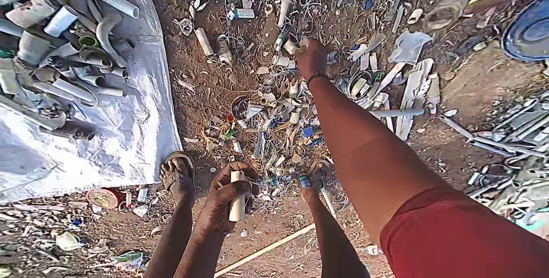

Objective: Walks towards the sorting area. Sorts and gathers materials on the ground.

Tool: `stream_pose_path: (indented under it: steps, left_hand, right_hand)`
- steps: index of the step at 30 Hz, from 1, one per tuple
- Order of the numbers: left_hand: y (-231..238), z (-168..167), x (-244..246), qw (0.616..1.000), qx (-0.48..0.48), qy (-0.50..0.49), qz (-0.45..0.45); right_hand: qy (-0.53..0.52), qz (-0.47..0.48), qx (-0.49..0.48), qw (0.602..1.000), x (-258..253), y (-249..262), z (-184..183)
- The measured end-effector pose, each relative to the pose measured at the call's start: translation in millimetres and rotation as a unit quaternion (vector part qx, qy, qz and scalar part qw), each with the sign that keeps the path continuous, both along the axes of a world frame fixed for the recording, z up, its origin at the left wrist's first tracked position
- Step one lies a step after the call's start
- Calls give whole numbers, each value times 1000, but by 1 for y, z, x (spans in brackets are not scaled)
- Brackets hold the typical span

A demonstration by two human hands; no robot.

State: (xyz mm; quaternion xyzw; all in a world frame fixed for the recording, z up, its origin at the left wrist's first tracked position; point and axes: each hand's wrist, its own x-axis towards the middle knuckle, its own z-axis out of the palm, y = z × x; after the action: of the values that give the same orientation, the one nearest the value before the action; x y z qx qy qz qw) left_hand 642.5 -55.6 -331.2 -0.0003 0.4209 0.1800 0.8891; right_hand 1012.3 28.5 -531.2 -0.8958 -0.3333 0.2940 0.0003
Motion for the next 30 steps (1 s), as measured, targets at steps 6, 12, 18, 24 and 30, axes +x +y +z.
stream_pose_path:
  steps: [6,12,18,24,30]
  left_hand:
    - [-3,0,3,1000,-2,8,-18]
    - [0,3,4,1000,3,9,-6]
    - [0,2,3,1000,4,14,-4]
    - [-6,5,5,999,-11,40,-18]
    - [-3,7,8,1000,9,28,-1]
  right_hand:
    - [-31,3,-55,998,-10,14,-8]
    - [16,-185,80,979,7,-47,4]
    - [12,-15,15,1000,-22,-19,-8]
    - [30,9,-57,998,-34,-12,-2]
    - [269,-193,185,925,-17,-86,34]
